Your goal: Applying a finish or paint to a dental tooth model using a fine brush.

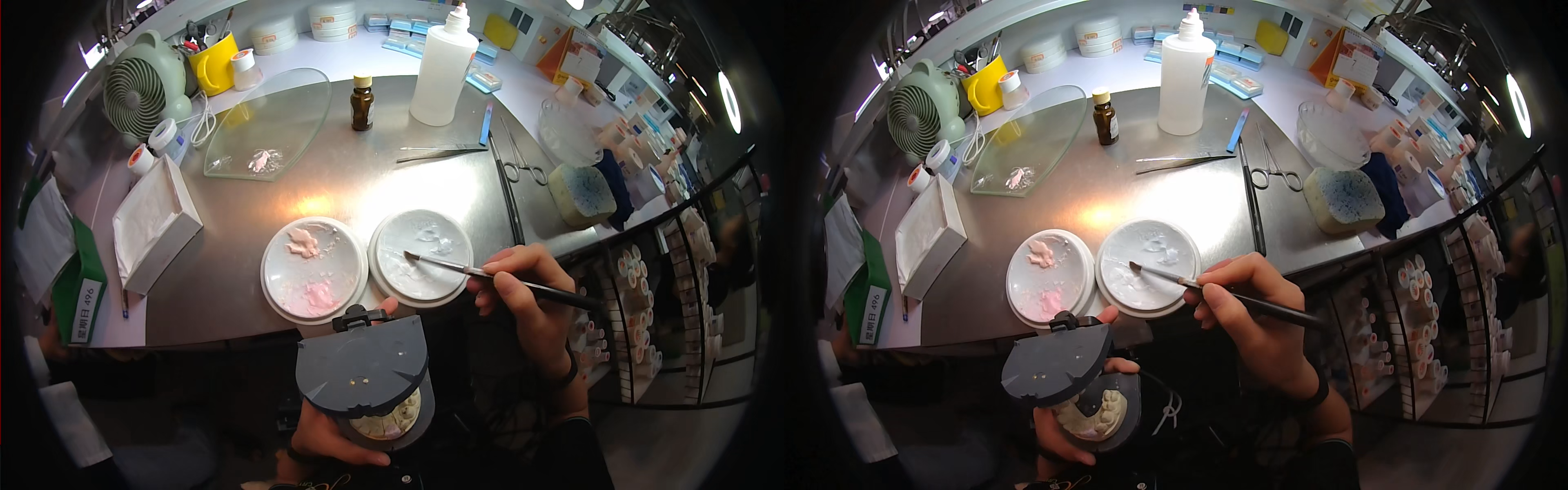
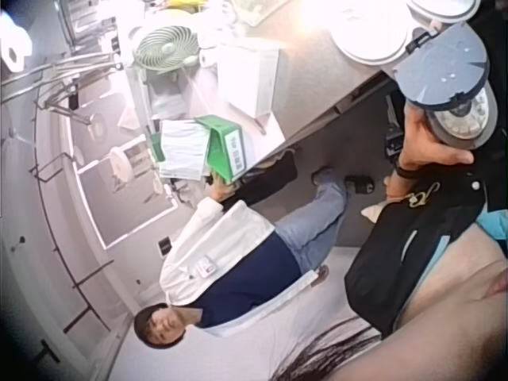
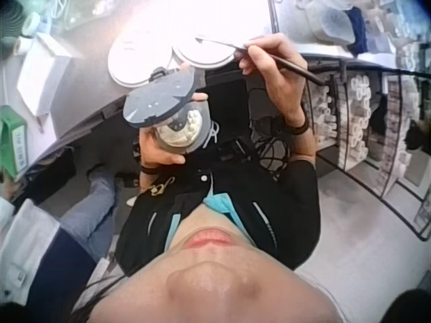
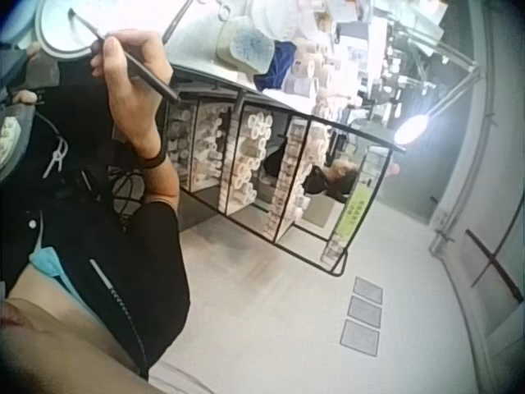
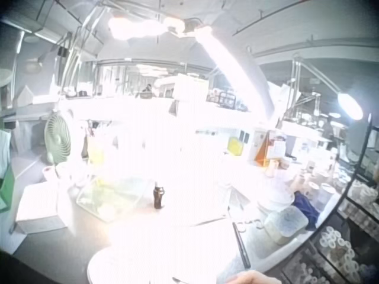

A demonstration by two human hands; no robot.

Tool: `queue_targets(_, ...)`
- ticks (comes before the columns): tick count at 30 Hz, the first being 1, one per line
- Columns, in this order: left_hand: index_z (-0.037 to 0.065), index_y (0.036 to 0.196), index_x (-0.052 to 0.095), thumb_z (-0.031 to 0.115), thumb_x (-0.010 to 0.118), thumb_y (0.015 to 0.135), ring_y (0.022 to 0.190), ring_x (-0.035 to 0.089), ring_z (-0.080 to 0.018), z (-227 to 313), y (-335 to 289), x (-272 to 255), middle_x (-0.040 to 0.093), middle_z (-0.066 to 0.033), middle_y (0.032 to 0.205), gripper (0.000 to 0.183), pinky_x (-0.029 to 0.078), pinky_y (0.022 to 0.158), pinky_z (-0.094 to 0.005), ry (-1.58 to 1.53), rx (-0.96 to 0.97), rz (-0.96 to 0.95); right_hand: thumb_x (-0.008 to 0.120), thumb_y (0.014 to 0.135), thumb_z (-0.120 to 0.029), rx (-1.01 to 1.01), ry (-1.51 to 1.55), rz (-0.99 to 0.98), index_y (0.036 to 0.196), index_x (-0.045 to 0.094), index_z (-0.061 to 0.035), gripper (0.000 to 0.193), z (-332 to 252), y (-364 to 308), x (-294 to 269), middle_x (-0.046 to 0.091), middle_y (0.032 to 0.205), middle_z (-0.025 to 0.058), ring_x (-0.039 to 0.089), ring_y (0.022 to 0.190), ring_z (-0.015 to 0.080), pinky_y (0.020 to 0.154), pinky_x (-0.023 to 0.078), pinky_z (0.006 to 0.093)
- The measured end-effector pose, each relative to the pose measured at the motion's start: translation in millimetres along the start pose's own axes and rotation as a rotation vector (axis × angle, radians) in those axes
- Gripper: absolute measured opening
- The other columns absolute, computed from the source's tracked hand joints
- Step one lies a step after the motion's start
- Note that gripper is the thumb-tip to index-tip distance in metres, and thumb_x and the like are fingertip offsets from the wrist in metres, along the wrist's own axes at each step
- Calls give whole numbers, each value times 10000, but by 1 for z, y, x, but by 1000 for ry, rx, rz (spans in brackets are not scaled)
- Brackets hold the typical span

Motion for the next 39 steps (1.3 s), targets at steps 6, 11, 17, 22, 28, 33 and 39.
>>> queue_targets(6,-26,1270,381,46,900,432,1124,503,-226,1,2,1,518,-137,1198,989,416,951,-368,29,-12,43,529,876,-31,50,6,-68,915,554,42,87,3,0,1,631,840,121,599,687,100,621,498,214)
queue_targets(11,-30,1279,377,51,893,438,1144,490,-245,8,9,7,503,-168,1226,990,395,969,-380,7,68,18,541,867,-27,40,-22,-91,910,557,48,88,1,-1,2,633,834,117,603,688,98,620,498,210)
queue_targets(17,-61,1273,365,62,887,446,1155,482,-274,10,9,8,478,-258,1238,986,382,982,-387,-37,81,75,560,850,-17,30,-80,-125,901,566,33,72,-2,-3,7,636,864,115,607,704,96,631,498,210)
queue_targets(22,-134,1340,178,92,895,436,1149,478,-349,15,18,17,83,-340,1420,1176,521,855,-348,-101,118,69,658,736,13,-219,-345,-139,877,594,21,155,-13,-14,13,631,854,135,661,750,202,650,509,256)
queue_targets(28,-81,1286,337,123,877,475,1151,480,-336,18,15,14,435,-333,1244,996,402,960,-384,-26,147,7,612,785,10,-165,-250,-96,887,574,23,110,-17,-13,13,637,837,128,641,707,155,619,509,248)
queue_targets(33,-145,1337,169,113,898,445,1180,446,-345,18,20,18,3,-357,1417,1181,521,848,-330,-114,135,20,547,866,-24,-24,-104,15,887,542,28,56,-6,-12,1,637,833,118,606,682,85,610,500,202)
queue_targets(39,-85,1267,366,131,877,477,1148,480,-336,10,7,7,441,-332,1237,966,397,962,-391,131,113,-29,516,859,-42,-18,-138,-9,849,525,34,77,-8,-15,10,602,815,160,606,637,127,569,506,222)
Point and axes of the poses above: each hand's wrist, its own y-axis towards the middle knuckle, its own x-axis out of the palm, z = x × y, the point moved 6 cm from there along y, towards the middle knuckle
